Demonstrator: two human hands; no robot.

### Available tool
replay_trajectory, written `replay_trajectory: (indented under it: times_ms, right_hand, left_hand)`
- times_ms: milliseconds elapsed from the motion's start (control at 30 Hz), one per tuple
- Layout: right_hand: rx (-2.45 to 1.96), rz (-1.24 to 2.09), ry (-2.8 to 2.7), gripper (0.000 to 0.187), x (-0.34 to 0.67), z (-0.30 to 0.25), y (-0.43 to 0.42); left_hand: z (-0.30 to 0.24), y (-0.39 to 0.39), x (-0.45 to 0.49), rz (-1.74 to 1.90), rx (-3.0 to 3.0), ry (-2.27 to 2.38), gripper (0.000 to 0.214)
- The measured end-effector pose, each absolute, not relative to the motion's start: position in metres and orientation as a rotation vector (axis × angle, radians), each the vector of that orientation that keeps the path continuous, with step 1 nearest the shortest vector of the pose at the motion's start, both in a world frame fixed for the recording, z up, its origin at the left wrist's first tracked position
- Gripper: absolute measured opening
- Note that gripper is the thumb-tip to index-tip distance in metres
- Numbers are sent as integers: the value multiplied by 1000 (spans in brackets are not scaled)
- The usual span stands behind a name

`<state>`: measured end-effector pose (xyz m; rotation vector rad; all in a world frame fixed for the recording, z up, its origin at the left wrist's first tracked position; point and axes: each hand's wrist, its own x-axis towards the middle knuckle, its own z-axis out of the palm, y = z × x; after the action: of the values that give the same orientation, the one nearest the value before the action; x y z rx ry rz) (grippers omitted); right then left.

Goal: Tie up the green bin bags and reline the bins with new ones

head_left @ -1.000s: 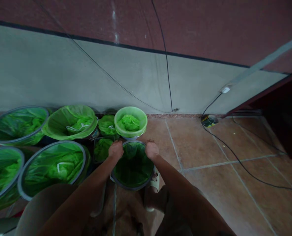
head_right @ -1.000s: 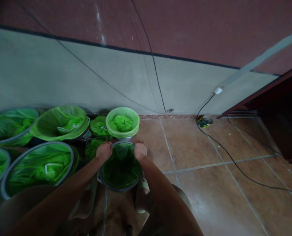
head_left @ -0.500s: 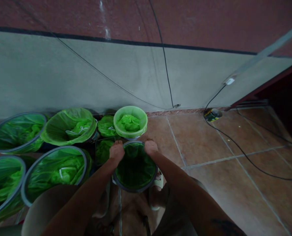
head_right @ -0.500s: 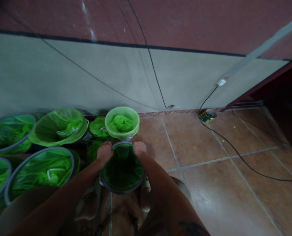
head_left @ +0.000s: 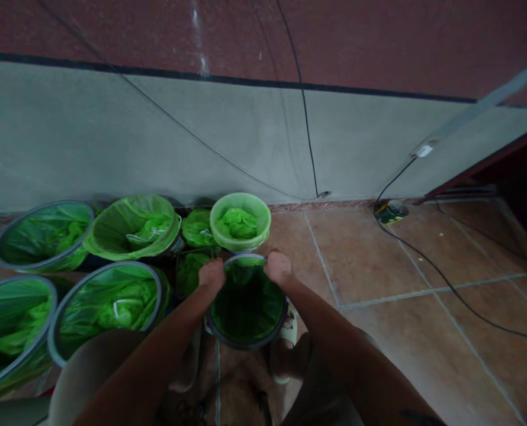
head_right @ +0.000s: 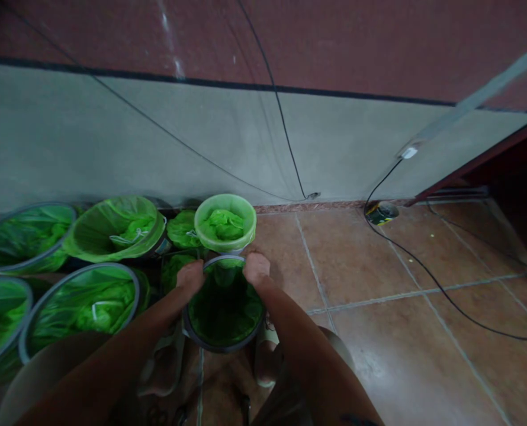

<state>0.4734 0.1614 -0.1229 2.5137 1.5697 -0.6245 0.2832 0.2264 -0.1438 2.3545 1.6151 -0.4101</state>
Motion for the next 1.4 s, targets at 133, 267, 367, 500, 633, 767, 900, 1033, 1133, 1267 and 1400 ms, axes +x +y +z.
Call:
replay_trajectory:
  times_ms: [133,267,367,500,633,767,900,1033,1133,1267,1400]
  right_hand:
    - [2485,-675,1692,33,475,-122,157]
    - [2496,-699,1624,29,478,-132,156]
    - [2511,-720,1521,29,482,-140,157]
    - [2518,-740,1480,28,485,-142,156]
    - [2529,-784,1513,34,486,-135,155]
    - [2540,-841,1552,51,483,-124,157]
    - [2592,-829,1611,51,480,-120,159]
    - [2592,-764,1607,34,479,-128,157]
    - [2585,-725,1574,34,478,-138,157]
    - [2582,-699,1480,35,476,-145,161]
    - [2575,-724,1447,34,476,-142,160]
  left_hand:
    - [-145,227,281,-455,2308,1615,29]
    - [-148,228,282,-470,2292,1611,30]
    - [-153,230,282,-497,2259,1632,28]
    - [-154,230,277,-521,2219,1653,25]
    - [-144,230,273,-486,2223,1653,48]
    - [-137,234,278,-246,2366,1553,72]
    - [-142,235,288,-115,2462,1367,41]
    - [-149,235,292,-227,2474,1424,27]
    - [-150,236,293,-293,2477,1430,27]
    - [-148,237,294,-364,2449,1455,29]
    - [-146,236,296,-406,2402,1498,29]
